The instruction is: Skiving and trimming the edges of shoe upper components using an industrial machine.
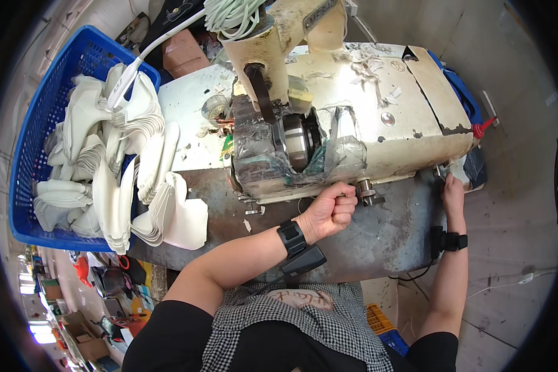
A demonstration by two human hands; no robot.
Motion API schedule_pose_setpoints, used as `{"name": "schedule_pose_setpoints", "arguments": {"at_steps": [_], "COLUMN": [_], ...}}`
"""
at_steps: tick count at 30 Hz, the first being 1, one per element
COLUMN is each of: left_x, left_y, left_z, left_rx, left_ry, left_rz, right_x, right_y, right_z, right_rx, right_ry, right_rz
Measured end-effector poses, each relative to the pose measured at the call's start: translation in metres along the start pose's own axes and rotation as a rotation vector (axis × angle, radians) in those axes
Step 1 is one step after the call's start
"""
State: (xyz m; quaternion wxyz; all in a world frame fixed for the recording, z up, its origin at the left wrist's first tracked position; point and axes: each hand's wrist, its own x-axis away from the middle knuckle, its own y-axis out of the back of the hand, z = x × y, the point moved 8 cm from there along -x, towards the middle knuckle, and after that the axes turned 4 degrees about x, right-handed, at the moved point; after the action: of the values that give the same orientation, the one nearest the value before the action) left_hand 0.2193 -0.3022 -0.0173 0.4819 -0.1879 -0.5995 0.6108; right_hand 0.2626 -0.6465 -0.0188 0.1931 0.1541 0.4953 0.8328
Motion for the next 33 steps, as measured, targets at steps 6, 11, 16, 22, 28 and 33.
{"name": "schedule_pose_setpoints", "arguments": {"at_steps": [6,11,16,22,28,33], "left_x": [-0.001,0.0,0.0,0.001,0.003,0.003], "left_y": [0.0,0.0,0.001,0.0,0.002,0.001], "left_z": [0.0,0.001,0.0,0.0,-0.003,-0.003], "left_rx": [0.017,0.029,-0.01,-0.044,-0.126,-0.161], "left_ry": [0.014,0.019,0.002,-0.018,-0.056,-0.079], "left_rz": [0.028,0.015,-0.014,-0.055,-0.122,-0.156], "right_x": [-0.001,-0.002,-0.002,-0.003,-0.007,-0.013], "right_y": [0.0,-0.002,-0.001,-0.003,-0.007,-0.007], "right_z": [-0.002,-0.002,-0.003,-0.006,-0.013,-0.013], "right_rx": [0.011,0.009,0.012,-0.002,-0.016,0.03], "right_ry": [-0.021,-0.004,0.002,-0.049,-0.015,0.149], "right_rz": [0.004,0.002,-0.001,0.013,0.015,-0.112]}}
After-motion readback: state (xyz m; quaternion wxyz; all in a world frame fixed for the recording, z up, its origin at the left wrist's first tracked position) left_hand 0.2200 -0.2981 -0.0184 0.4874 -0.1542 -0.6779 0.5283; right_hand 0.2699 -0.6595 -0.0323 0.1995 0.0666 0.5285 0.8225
